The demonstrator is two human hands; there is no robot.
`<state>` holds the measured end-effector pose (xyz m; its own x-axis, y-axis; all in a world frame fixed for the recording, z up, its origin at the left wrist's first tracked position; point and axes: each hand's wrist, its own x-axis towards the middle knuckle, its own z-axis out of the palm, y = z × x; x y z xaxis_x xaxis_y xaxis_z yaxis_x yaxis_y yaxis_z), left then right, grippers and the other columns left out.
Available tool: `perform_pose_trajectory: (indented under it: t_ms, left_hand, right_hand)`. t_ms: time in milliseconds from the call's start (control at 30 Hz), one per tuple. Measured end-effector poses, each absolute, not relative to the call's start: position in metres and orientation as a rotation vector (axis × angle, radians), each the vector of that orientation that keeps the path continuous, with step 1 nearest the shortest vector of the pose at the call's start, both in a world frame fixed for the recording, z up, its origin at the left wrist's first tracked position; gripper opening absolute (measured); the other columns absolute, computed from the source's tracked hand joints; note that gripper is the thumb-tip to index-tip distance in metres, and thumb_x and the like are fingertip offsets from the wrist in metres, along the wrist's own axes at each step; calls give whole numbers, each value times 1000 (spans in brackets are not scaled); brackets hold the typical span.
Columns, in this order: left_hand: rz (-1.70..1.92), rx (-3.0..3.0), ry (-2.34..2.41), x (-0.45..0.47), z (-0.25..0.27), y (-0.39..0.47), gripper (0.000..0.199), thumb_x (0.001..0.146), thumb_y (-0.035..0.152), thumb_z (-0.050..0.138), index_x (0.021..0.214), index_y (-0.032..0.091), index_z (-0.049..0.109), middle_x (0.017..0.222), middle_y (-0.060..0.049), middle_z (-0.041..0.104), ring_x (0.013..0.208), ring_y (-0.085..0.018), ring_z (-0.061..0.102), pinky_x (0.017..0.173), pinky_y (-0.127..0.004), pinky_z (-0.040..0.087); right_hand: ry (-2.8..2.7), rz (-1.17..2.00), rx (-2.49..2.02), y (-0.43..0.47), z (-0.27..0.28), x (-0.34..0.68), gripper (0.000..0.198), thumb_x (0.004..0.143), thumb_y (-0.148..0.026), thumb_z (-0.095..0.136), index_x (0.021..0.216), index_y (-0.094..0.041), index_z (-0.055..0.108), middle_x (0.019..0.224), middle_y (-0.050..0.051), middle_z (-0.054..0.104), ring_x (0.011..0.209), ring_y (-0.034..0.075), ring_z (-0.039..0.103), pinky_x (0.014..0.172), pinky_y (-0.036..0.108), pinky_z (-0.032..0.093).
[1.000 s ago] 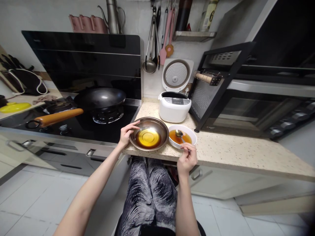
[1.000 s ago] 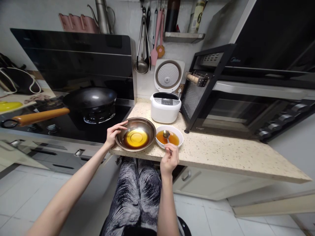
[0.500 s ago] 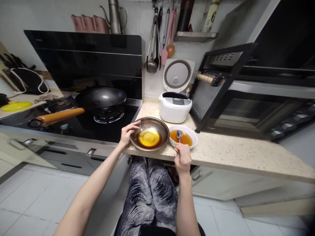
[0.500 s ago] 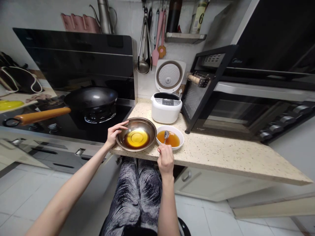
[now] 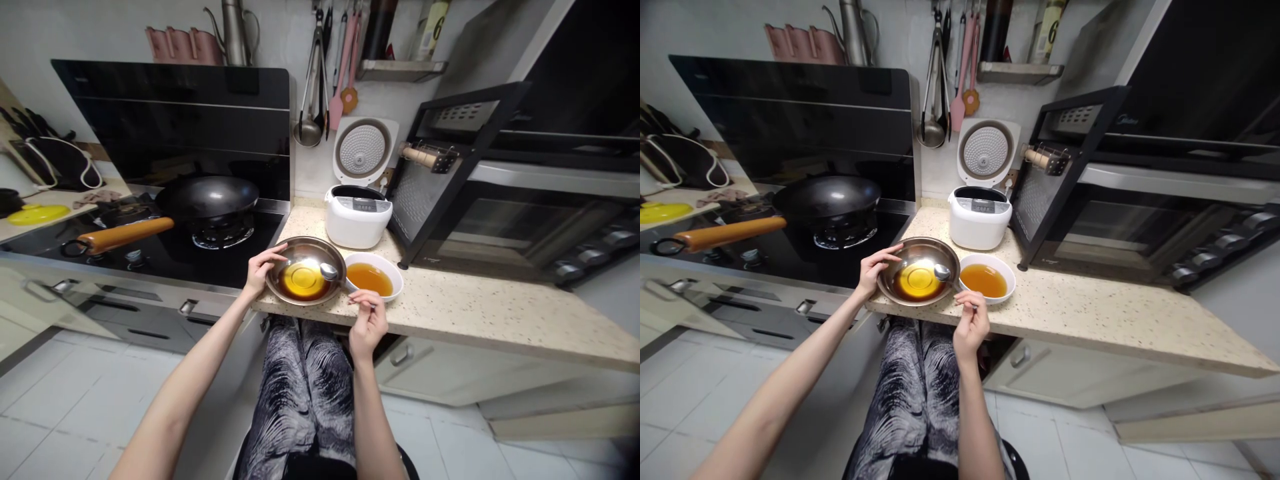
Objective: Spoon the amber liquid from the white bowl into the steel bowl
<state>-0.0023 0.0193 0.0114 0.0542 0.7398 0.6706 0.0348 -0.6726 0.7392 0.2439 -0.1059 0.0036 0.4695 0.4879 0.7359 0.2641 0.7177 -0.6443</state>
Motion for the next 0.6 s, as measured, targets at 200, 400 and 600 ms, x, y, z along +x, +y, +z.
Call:
perform_pose_trajectory:
  t_ms: [200, 400, 600]
  left_hand:
    - [1666, 1789, 777, -3, 9, 21, 35, 73, 17, 52, 86, 22, 84, 128, -6, 76, 126, -32, 68, 116, -51, 47]
    - [1666, 1793, 767, -2, 11, 19, 35, 73, 17, 52, 86, 21, 84, 128, -7, 76, 126, -32, 68, 115, -50, 48]
    - [1670, 1796, 777, -2, 12, 18, 34, 74, 17, 53, 86, 20, 84, 128, -8, 76, 125, -32, 69, 114, -50, 48]
  right_hand:
    - [-1190, 315, -812, -98, -3, 234, 25, 105, -30, 48, 85, -21, 59, 82, 2, 65, 71, 14, 60, 67, 28, 50]
    - [-1235, 393, -801, -97, -6, 231, 25, 105, -31, 49, 85, -21, 60, 83, 1, 65, 69, 13, 58, 65, 26, 50]
    - [-1246, 416, -807, -98, -7, 228, 27, 105, -33, 49, 84, -21, 61, 81, 1, 64, 68, 13, 57, 65, 26, 49]
